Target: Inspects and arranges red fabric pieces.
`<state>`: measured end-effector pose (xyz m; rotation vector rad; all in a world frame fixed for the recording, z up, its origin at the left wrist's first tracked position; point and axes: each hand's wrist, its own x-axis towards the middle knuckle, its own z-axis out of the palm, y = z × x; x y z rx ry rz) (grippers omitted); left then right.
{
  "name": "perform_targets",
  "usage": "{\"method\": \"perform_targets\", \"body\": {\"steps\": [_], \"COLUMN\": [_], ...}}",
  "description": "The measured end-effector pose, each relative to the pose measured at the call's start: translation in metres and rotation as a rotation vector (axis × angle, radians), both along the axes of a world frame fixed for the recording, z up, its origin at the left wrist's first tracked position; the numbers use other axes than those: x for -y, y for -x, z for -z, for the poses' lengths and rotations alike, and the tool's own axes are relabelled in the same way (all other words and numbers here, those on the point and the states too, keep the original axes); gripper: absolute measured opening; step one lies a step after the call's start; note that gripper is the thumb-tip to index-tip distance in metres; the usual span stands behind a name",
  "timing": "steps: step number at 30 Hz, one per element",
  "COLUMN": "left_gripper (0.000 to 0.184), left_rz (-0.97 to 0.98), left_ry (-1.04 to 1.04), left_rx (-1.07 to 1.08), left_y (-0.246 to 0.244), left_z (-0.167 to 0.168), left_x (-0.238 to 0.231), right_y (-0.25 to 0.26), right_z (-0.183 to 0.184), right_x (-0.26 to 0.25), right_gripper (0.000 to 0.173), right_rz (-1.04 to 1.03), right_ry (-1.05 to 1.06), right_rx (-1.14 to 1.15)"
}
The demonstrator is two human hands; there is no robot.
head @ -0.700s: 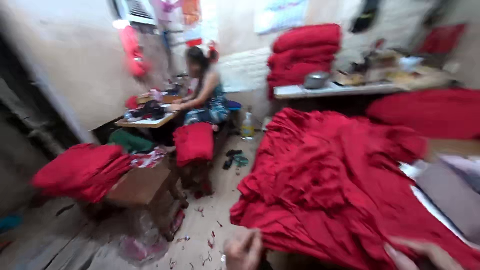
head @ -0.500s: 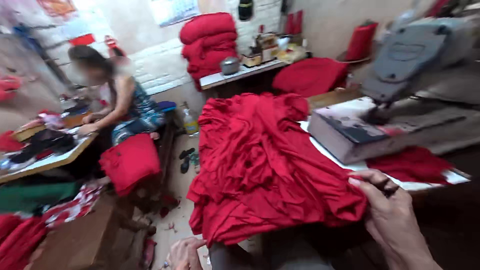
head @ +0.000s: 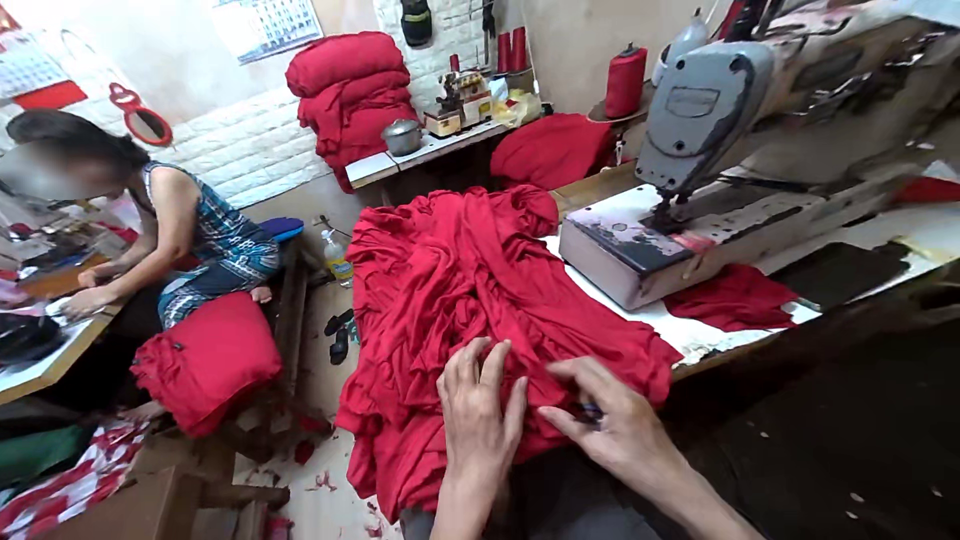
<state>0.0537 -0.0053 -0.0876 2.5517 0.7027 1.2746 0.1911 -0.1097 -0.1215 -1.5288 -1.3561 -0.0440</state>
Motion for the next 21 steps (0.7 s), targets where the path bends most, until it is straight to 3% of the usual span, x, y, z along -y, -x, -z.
{"method": "perform_targets", "body": {"steps": [2,3,7,9,14,21], "left_gripper": [0.017,0.014,0.015,0.016,0.016,0.026], "left_rz": [0.001,-0.003,-0.017,-0.045,-0.049,0.039], "left_ry": [-0.011,-0.026,0.000,-0.013,-0.040,0.177], "left_rx": [-0.025,0.012,0.141,0.150,0.131,0.265], "left_y": [-0.003,-0.003,0.005,0.005,0.006,0.013], "left_z": [0.018,0.025,0.036,0.037,0.037,0.035], "left_x": [-0.014,-0.018,-0.016,-0.013,-0.012,-0.014], "right_y": [0.004,0.000,-0.030,-0.041,-0.043,-0.054], "right_z": [0.011,0.011,-0.003,-0.003,0.008,0.012], "right_x": [-0.007,-0.006,0.004,0.006,0.012,0.016], "right_gripper": [0.017,0.015,0.016,0.019,0.022,0.022], "right_rz": [0.014,0.013,0.053,0.093,0.054,0.061], "right_ry": [-0.065,-0.120,-0.290,-0.278,-0.233,-0.287], "right_rx": [-0.019,-0.138,-0.920,-1.122,-1.199,-1.100]}}
